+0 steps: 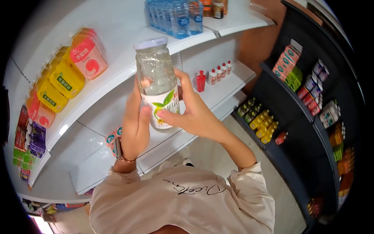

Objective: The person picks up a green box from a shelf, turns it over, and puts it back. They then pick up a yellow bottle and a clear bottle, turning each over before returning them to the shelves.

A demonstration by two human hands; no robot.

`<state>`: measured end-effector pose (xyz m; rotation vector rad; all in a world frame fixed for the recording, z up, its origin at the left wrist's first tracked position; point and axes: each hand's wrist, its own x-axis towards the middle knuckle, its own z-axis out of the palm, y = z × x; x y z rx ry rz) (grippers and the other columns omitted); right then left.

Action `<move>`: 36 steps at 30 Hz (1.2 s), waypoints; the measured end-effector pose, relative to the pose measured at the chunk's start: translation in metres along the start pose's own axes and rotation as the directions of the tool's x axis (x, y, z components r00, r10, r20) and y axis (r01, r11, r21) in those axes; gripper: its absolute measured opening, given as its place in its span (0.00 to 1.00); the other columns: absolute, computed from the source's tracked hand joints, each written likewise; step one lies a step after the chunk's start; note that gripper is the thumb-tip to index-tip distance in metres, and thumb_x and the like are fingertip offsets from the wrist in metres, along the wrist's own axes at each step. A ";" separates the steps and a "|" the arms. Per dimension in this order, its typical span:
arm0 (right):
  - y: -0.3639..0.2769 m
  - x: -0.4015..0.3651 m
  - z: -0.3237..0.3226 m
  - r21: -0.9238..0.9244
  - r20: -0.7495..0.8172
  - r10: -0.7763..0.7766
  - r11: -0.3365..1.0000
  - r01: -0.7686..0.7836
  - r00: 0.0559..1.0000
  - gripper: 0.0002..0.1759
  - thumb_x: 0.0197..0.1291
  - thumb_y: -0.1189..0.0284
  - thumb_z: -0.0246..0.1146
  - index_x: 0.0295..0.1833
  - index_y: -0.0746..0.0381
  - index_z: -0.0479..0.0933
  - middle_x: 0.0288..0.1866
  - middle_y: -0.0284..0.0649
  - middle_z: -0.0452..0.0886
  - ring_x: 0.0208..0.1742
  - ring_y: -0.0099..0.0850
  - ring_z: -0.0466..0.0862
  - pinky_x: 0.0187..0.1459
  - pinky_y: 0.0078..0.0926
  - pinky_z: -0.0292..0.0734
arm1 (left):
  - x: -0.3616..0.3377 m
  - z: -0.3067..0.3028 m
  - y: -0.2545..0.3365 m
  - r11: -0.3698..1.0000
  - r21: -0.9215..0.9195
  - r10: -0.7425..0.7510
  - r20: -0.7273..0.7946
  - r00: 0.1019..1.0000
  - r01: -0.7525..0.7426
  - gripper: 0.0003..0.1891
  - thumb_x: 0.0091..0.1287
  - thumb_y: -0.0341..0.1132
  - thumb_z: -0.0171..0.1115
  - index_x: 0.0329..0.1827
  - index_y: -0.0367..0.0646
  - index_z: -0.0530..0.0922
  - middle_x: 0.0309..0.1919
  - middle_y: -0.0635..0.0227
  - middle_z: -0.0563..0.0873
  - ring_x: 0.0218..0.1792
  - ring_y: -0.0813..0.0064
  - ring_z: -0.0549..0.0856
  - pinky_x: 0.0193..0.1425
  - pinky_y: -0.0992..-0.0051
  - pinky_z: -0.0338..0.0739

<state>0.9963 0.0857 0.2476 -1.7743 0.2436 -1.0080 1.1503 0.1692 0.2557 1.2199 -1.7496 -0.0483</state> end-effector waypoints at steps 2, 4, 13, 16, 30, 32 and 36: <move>0.016 0.030 -0.003 0.003 0.007 -0.045 0.999 0.045 0.999 0.49 0.50 0.70 0.70 0.71 0.66 0.45 0.54 0.46 0.74 0.54 0.33 0.74 0.59 0.33 0.66 | 0.014 -0.004 -0.016 0.996 0.069 0.060 -0.061 0.996 -0.056 0.31 0.69 0.31 0.49 0.71 0.27 0.50 0.54 0.47 0.74 0.53 0.51 0.73 0.60 0.63 0.64; 0.029 0.061 -0.004 -0.030 -0.058 -0.151 0.988 0.149 0.987 0.49 0.50 0.70 0.70 0.70 0.66 0.45 0.52 0.48 0.76 0.54 0.35 0.74 0.59 0.34 0.66 | 0.027 -0.012 -0.020 0.968 0.228 0.127 -0.080 0.989 -0.106 0.31 0.68 0.27 0.50 0.71 0.27 0.51 0.54 0.45 0.73 0.52 0.49 0.73 0.60 0.63 0.65; 0.064 0.221 -0.014 -0.408 0.145 -0.228 0.872 0.268 0.963 0.45 0.53 0.68 0.68 0.68 0.68 0.47 0.52 0.54 0.77 0.52 0.39 0.81 0.52 0.30 0.75 | 0.116 -0.047 -0.100 0.951 0.303 -0.031 -0.110 0.993 0.063 0.31 0.67 0.30 0.50 0.67 0.19 0.52 0.51 0.36 0.74 0.49 0.45 0.78 0.54 0.63 0.72; 0.088 0.257 -0.009 -0.367 0.197 -0.181 0.898 0.244 0.964 0.46 0.54 0.67 0.68 0.67 0.70 0.46 0.52 0.55 0.77 0.53 0.40 0.80 0.53 0.30 0.74 | 0.140 -0.064 -0.101 0.884 0.349 -0.316 -0.043 0.948 0.311 0.32 0.67 0.34 0.49 0.65 0.15 0.50 0.49 0.34 0.75 0.47 0.46 0.79 0.50 0.64 0.74; 0.158 0.379 0.023 -0.437 0.418 -0.219 0.802 0.407 0.882 0.46 0.53 0.66 0.67 0.63 0.75 0.43 0.47 0.60 0.77 0.47 0.49 0.82 0.48 0.35 0.77 | 0.203 -0.064 -0.200 0.706 -0.319 -0.692 -0.122 0.712 0.632 0.15 0.65 0.30 0.55 0.53 0.37 0.68 0.43 0.62 0.78 0.39 0.78 0.79 0.40 0.80 0.78; 0.166 0.387 0.031 -0.492 0.406 -0.099 0.814 0.309 0.908 0.42 0.57 0.70 0.64 0.63 0.75 0.42 0.48 0.61 0.76 0.49 0.48 0.81 0.49 0.34 0.76 | 0.212 -0.060 -0.198 0.644 -0.339 -0.764 -0.258 0.591 0.685 0.16 0.64 0.28 0.54 0.54 0.40 0.68 0.44 0.62 0.77 0.38 0.76 0.79 0.35 0.80 0.78; 0.175 0.402 0.043 -0.515 0.302 -0.115 0.815 0.264 0.946 0.45 0.51 0.66 0.68 0.63 0.70 0.45 0.47 0.61 0.78 0.48 0.52 0.81 0.48 0.40 0.76 | 0.224 -0.064 -0.210 0.622 -0.377 -0.783 -0.272 0.560 0.687 0.23 0.60 0.22 0.51 0.59 0.40 0.62 0.45 0.63 0.75 0.43 0.76 0.77 0.42 0.75 0.76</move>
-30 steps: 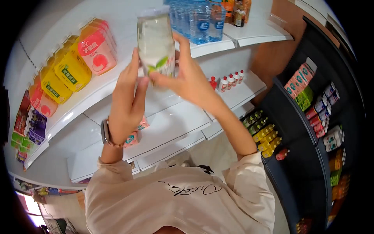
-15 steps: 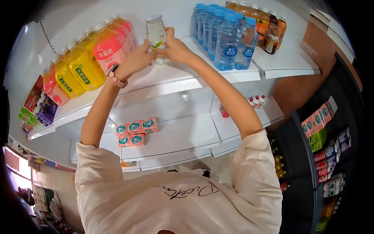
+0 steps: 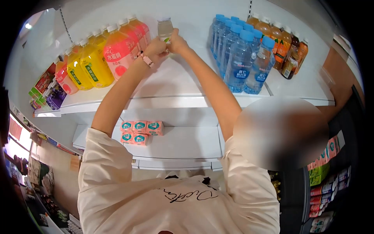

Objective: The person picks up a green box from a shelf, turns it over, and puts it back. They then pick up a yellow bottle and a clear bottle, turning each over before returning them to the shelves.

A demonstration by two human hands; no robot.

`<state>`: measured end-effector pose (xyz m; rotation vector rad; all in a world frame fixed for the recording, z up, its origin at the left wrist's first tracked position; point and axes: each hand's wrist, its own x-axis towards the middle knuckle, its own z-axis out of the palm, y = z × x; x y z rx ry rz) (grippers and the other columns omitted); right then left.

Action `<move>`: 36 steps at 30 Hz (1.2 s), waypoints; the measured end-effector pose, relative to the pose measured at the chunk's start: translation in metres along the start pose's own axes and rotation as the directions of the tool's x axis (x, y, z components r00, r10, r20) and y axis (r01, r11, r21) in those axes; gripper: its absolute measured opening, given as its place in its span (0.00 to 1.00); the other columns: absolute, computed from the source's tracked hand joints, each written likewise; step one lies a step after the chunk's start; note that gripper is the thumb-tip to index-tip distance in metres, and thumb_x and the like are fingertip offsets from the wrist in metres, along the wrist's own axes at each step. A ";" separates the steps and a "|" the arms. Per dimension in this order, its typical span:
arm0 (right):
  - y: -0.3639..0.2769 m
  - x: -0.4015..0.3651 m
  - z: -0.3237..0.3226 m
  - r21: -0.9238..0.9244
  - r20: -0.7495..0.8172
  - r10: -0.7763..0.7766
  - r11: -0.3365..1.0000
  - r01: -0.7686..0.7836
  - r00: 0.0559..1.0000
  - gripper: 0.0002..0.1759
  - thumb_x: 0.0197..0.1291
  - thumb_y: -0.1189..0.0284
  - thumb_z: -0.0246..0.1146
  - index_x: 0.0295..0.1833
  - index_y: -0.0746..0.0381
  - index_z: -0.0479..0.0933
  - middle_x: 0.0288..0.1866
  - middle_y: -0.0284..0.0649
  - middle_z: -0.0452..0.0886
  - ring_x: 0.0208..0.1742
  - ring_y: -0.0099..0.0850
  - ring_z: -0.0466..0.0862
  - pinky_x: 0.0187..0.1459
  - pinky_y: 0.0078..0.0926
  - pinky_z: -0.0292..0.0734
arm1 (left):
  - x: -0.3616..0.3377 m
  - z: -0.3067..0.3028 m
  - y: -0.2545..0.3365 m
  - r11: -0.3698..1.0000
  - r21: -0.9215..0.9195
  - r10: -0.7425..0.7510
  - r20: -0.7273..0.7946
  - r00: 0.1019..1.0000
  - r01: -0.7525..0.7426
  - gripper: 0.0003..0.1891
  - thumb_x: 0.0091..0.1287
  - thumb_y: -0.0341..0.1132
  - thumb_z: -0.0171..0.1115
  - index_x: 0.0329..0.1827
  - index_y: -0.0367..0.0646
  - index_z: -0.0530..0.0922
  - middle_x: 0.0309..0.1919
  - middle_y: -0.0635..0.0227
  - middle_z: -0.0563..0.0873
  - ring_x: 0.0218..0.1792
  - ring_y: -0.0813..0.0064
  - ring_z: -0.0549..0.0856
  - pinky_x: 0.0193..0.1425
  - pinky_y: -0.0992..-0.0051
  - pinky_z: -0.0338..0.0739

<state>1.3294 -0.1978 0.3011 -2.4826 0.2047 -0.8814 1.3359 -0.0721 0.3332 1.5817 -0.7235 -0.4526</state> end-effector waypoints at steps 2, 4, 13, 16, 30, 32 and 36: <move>0.000 0.001 0.002 0.020 -0.023 0.034 0.999 -0.033 0.999 0.48 0.46 0.62 0.71 0.62 0.67 0.47 0.46 0.59 0.79 0.48 0.52 0.81 0.48 0.42 0.76 | 0.016 0.002 -0.017 0.996 -0.044 0.070 -0.038 0.997 -0.072 0.26 0.60 0.20 0.47 0.64 0.37 0.57 0.47 0.59 0.76 0.46 0.73 0.78 0.44 0.74 0.76; 0.002 -0.002 0.001 -0.011 -0.032 -0.018 1.000 0.017 0.999 0.47 0.46 0.63 0.71 0.62 0.67 0.48 0.49 0.60 0.78 0.48 0.54 0.80 0.50 0.43 0.75 | 0.019 0.010 -0.025 0.987 -0.081 0.127 -0.122 0.984 -0.138 0.21 0.60 0.22 0.48 0.58 0.45 0.65 0.38 0.69 0.75 0.29 0.83 0.73 0.23 0.79 0.65; -0.091 -0.098 -0.099 0.178 -0.532 -0.204 0.922 0.344 0.822 0.37 0.54 0.73 0.62 0.68 0.68 0.56 0.68 0.58 0.59 0.71 0.48 0.59 0.64 0.42 0.63 | -0.100 0.035 0.021 0.901 -0.244 0.341 -0.114 0.933 -0.359 0.33 0.63 0.23 0.50 0.73 0.39 0.52 0.66 0.59 0.64 0.61 0.71 0.70 0.64 0.70 0.65; -0.104 -0.210 -0.121 0.309 -0.457 -0.303 0.828 0.469 0.836 0.30 0.58 0.71 0.60 0.66 0.68 0.62 0.68 0.51 0.64 0.72 0.40 0.60 0.66 0.38 0.62 | -0.179 0.049 0.012 0.774 -0.496 0.515 0.132 0.847 -0.393 0.33 0.72 0.38 0.48 0.74 0.35 0.46 0.74 0.56 0.49 0.73 0.64 0.54 0.73 0.67 0.54; -0.038 -0.478 0.095 0.873 0.377 -0.537 0.477 -0.097 0.755 0.39 0.61 0.59 0.56 0.67 0.65 0.44 0.68 0.61 0.44 0.68 0.56 0.49 0.65 0.50 0.52 | -0.370 0.090 -0.183 0.766 0.212 0.543 0.292 0.788 -0.606 0.35 0.68 0.60 0.40 0.69 0.42 0.66 0.72 0.40 0.50 0.73 0.39 0.42 0.71 0.45 0.38; -0.053 -0.485 0.101 0.880 0.410 -0.601 0.458 -0.125 0.686 0.36 0.61 0.60 0.55 0.66 0.65 0.47 0.67 0.59 0.47 0.67 0.54 0.51 0.64 0.49 0.53 | -0.406 0.088 -0.189 0.843 0.213 0.423 0.303 0.854 -0.494 0.33 0.68 0.56 0.44 0.69 0.42 0.65 0.71 0.41 0.53 0.73 0.41 0.47 0.72 0.48 0.43; -0.101 -0.508 0.111 0.899 0.419 -0.715 0.412 -0.147 0.560 0.30 0.61 0.62 0.55 0.62 0.64 0.52 0.64 0.56 0.53 0.64 0.51 0.56 0.62 0.46 0.55 | -0.474 0.082 -0.218 0.876 0.281 0.378 0.106 0.920 -0.392 0.25 0.67 0.46 0.52 0.64 0.43 0.68 0.64 0.50 0.66 0.67 0.54 0.62 0.69 0.59 0.57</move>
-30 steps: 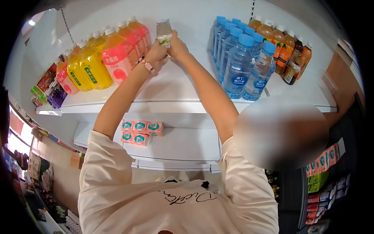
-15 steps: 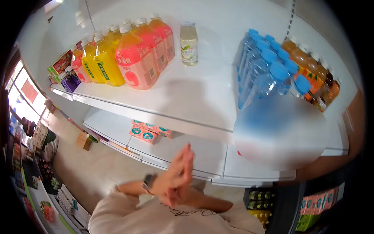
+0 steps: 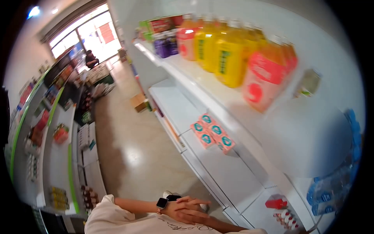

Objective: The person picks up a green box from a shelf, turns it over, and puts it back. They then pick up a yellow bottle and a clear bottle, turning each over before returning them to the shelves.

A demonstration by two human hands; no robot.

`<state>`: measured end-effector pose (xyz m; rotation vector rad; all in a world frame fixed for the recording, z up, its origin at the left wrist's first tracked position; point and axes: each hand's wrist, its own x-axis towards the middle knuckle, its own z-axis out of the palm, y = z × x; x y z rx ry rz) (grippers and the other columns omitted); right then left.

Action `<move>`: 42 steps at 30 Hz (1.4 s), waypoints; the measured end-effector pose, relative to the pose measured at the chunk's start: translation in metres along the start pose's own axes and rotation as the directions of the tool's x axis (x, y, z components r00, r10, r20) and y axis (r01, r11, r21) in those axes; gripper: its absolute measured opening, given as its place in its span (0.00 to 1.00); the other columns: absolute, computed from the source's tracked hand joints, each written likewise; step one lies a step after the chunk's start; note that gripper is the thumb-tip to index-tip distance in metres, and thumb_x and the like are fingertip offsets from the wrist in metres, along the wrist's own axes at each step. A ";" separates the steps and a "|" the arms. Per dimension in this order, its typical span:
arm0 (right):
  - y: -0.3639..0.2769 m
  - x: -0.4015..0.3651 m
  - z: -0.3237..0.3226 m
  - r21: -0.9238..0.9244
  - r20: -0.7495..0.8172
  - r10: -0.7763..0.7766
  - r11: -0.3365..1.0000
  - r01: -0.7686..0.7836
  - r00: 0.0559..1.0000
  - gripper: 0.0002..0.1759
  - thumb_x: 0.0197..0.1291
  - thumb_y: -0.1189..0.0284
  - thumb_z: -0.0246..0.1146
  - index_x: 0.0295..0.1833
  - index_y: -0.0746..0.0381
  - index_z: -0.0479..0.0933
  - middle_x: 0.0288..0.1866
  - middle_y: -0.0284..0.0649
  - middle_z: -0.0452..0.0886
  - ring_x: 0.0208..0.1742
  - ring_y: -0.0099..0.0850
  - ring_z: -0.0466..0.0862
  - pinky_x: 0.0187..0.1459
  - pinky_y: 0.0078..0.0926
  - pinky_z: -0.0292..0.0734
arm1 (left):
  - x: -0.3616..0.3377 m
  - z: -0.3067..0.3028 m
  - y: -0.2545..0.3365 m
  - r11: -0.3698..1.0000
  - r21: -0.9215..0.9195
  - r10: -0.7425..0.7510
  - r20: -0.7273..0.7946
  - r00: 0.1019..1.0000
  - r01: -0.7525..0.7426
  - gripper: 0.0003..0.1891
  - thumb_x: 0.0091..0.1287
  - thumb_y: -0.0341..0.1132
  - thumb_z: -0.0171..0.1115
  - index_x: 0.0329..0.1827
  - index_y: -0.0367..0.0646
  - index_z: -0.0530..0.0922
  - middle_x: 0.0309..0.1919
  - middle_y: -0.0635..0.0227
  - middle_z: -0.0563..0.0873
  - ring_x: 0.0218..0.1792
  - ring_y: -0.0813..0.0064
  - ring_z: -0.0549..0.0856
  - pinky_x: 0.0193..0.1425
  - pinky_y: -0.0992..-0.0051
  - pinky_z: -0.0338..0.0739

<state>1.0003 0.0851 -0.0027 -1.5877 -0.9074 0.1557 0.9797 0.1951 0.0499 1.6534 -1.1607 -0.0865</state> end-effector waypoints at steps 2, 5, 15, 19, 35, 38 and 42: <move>-0.005 0.013 0.030 0.023 0.082 -0.014 1.000 0.012 0.997 0.27 0.61 0.63 0.54 0.61 0.63 0.55 0.63 0.54 0.56 0.62 0.49 0.58 0.61 0.45 0.56 | -0.029 -0.018 0.025 0.971 0.085 -0.229 0.044 0.972 0.225 0.18 0.65 0.42 0.54 0.55 0.45 0.71 0.57 0.60 0.73 0.61 0.65 0.70 0.66 0.67 0.62; -0.013 0.041 0.078 0.059 0.187 -0.046 0.998 0.035 0.981 0.23 0.62 0.64 0.54 0.59 0.62 0.60 0.62 0.51 0.60 0.60 0.47 0.61 0.60 0.43 0.58 | -0.092 -0.017 0.013 0.942 -0.032 -0.334 -0.145 0.931 0.333 0.15 0.65 0.41 0.56 0.51 0.46 0.73 0.48 0.66 0.79 0.56 0.70 0.76 0.58 0.71 0.66; 0.011 0.122 0.214 0.148 0.498 -0.235 0.971 0.186 0.835 0.14 0.62 0.69 0.53 0.51 0.60 0.74 0.56 0.43 0.75 0.53 0.38 0.73 0.56 0.36 0.64 | -0.209 -0.103 0.074 0.972 -0.011 -0.137 -0.839 0.527 0.235 0.28 0.69 0.50 0.35 0.22 0.42 0.77 0.37 0.64 0.79 0.45 0.68 0.77 0.61 0.68 0.59; -0.045 0.168 0.260 0.068 0.458 -0.269 0.961 0.268 0.847 0.10 0.62 0.75 0.49 0.37 0.60 0.77 0.42 0.34 0.79 0.42 0.33 0.73 0.46 0.32 0.64 | -0.256 -0.127 0.086 0.994 -0.080 -0.102 -0.919 0.381 0.075 0.28 0.69 0.50 0.36 0.22 0.42 0.78 0.36 0.65 0.79 0.44 0.68 0.77 0.59 0.67 0.60; 0.015 0.259 0.395 0.617 0.609 -0.587 0.773 0.146 0.533 0.09 0.58 0.72 0.55 0.39 0.64 0.78 0.40 0.37 0.80 0.42 0.34 0.77 0.42 0.28 0.71 | -0.344 -0.179 0.094 0.718 -0.036 -0.165 -0.979 0.120 0.695 0.07 0.61 0.36 0.58 0.29 0.43 0.78 0.41 0.67 0.80 0.47 0.72 0.76 0.55 0.71 0.62; 0.026 0.294 0.408 0.665 0.613 -0.632 0.737 0.121 0.474 0.10 0.58 0.72 0.54 0.39 0.65 0.78 0.41 0.38 0.81 0.42 0.34 0.78 0.43 0.27 0.72 | -0.366 -0.220 0.087 0.730 -0.007 -0.118 -0.986 0.116 0.684 0.08 0.62 0.36 0.58 0.29 0.43 0.78 0.40 0.67 0.80 0.47 0.72 0.77 0.55 0.72 0.61; 0.015 0.388 0.454 0.635 0.663 -0.634 0.758 0.151 0.398 0.08 0.57 0.70 0.56 0.37 0.62 0.77 0.40 0.38 0.81 0.43 0.37 0.79 0.41 0.30 0.74 | -0.388 -0.307 0.096 0.572 0.123 0.005 -0.989 0.146 0.811 0.07 0.61 0.37 0.57 0.31 0.43 0.79 0.41 0.66 0.80 0.47 0.71 0.77 0.55 0.70 0.61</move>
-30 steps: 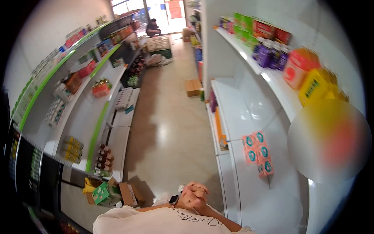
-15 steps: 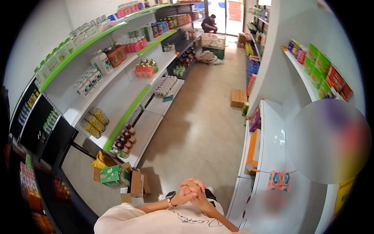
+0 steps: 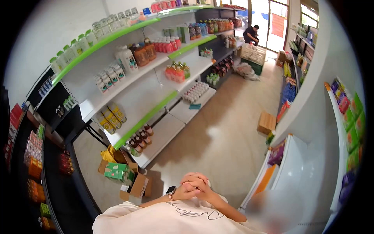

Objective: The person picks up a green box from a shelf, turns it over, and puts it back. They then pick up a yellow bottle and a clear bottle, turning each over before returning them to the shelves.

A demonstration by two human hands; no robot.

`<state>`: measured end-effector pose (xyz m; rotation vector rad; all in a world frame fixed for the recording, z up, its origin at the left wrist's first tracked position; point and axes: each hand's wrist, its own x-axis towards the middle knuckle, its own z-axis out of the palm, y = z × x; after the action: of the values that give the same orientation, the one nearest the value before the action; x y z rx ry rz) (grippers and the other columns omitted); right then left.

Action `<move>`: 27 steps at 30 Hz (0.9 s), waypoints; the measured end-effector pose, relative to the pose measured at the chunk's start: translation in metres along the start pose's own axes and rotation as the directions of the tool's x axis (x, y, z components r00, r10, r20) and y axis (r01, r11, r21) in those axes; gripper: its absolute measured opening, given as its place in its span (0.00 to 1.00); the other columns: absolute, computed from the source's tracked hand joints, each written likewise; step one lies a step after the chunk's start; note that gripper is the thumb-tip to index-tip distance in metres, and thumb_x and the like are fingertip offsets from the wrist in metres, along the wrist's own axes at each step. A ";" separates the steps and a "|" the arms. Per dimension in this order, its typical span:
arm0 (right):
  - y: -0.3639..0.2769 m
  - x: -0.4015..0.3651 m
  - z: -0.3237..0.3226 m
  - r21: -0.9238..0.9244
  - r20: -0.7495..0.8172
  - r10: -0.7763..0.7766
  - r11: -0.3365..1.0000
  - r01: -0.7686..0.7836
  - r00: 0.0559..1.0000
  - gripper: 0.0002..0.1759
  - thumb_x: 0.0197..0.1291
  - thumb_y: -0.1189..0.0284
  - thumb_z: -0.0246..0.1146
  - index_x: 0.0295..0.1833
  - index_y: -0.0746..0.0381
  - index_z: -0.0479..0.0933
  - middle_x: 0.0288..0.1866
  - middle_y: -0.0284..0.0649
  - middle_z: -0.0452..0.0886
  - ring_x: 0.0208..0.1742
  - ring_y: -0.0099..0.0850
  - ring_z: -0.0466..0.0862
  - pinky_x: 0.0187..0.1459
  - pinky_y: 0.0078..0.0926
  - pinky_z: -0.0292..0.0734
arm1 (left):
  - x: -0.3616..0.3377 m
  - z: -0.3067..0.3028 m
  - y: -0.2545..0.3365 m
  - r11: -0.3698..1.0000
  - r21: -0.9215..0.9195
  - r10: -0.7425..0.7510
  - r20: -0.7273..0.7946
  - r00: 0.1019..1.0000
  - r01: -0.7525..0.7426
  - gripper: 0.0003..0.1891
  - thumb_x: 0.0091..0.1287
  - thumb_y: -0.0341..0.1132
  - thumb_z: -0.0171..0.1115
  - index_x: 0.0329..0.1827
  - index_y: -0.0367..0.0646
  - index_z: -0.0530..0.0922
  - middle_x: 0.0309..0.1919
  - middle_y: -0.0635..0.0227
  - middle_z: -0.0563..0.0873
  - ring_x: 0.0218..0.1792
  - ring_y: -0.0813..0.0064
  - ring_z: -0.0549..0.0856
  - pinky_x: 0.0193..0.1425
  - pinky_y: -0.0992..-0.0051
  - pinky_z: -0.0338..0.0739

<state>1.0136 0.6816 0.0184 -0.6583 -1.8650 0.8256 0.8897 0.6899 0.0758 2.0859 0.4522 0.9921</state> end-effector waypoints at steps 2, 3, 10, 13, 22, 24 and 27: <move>0.024 0.037 -0.030 -0.032 0.034 -0.005 0.999 0.006 0.999 0.07 0.57 0.69 0.57 0.35 0.61 0.77 0.39 0.39 0.81 0.43 0.38 0.80 0.40 0.31 0.74 | 0.034 -0.006 -0.023 0.998 0.057 0.035 -0.034 0.999 -0.033 0.07 0.60 0.37 0.57 0.32 0.43 0.79 0.41 0.66 0.80 0.47 0.70 0.77 0.56 0.69 0.62; 0.034 0.045 -0.039 -0.019 0.047 -0.016 1.000 0.017 0.999 0.07 0.57 0.69 0.57 0.35 0.61 0.77 0.39 0.39 0.81 0.43 0.38 0.80 0.40 0.31 0.74 | 0.044 -0.006 -0.031 0.998 0.060 0.003 -0.049 0.999 0.000 0.08 0.61 0.38 0.55 0.33 0.46 0.80 0.43 0.67 0.79 0.48 0.71 0.76 0.57 0.68 0.61; 0.085 0.070 -0.083 0.246 -0.324 -0.186 0.930 0.272 0.928 0.16 0.67 0.62 0.55 0.47 0.65 0.75 0.46 0.44 0.78 0.51 0.41 0.77 0.54 0.35 0.71 | 0.117 0.002 -0.076 0.991 0.104 -0.074 -0.104 0.992 0.085 0.08 0.60 0.37 0.58 0.35 0.44 0.79 0.45 0.62 0.78 0.48 0.67 0.76 0.55 0.65 0.66; 0.082 0.099 -0.097 0.208 -0.096 0.069 0.977 -0.048 0.993 0.09 0.58 0.73 0.51 0.42 0.61 0.74 0.44 0.37 0.80 0.53 0.42 0.78 0.47 0.36 0.74 | 0.120 -0.001 -0.089 0.973 -0.115 -0.213 -0.119 0.970 0.200 0.10 0.60 0.37 0.56 0.38 0.42 0.78 0.48 0.57 0.77 0.51 0.64 0.76 0.59 0.62 0.65; 0.126 0.173 -0.071 0.130 -0.020 0.174 0.977 -0.170 0.985 0.36 0.58 0.63 0.53 0.72 0.60 0.56 0.78 0.54 0.40 0.62 0.43 0.73 0.56 0.35 0.70 | 0.129 -0.067 -0.140 0.967 -0.126 -0.248 -0.286 0.926 0.220 0.15 0.60 0.38 0.53 0.45 0.40 0.79 0.57 0.52 0.71 0.58 0.56 0.71 0.64 0.58 0.63; 0.130 0.211 -0.067 0.094 -0.061 0.127 0.988 -0.121 0.990 0.38 0.58 0.60 0.55 0.73 0.59 0.54 0.77 0.55 0.42 0.66 0.46 0.67 0.59 0.39 0.65 | 0.138 -0.096 -0.156 0.979 -0.096 -0.203 -0.320 0.925 0.182 0.14 0.59 0.36 0.54 0.45 0.40 0.79 0.57 0.50 0.72 0.58 0.56 0.72 0.64 0.59 0.63; 0.157 0.273 -0.063 0.139 -0.075 0.050 0.990 -0.040 0.996 0.41 0.58 0.57 0.58 0.74 0.58 0.52 0.76 0.58 0.42 0.71 0.53 0.57 0.64 0.44 0.60 | 0.154 -0.149 -0.166 0.962 0.103 -0.194 -0.399 0.896 0.254 0.21 0.58 0.37 0.56 0.55 0.43 0.77 0.65 0.47 0.63 0.64 0.49 0.66 0.66 0.58 0.63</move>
<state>0.9768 0.9969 0.0658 -0.6393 -1.7114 0.9352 0.8740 0.9602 0.0858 1.9095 0.9770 1.2639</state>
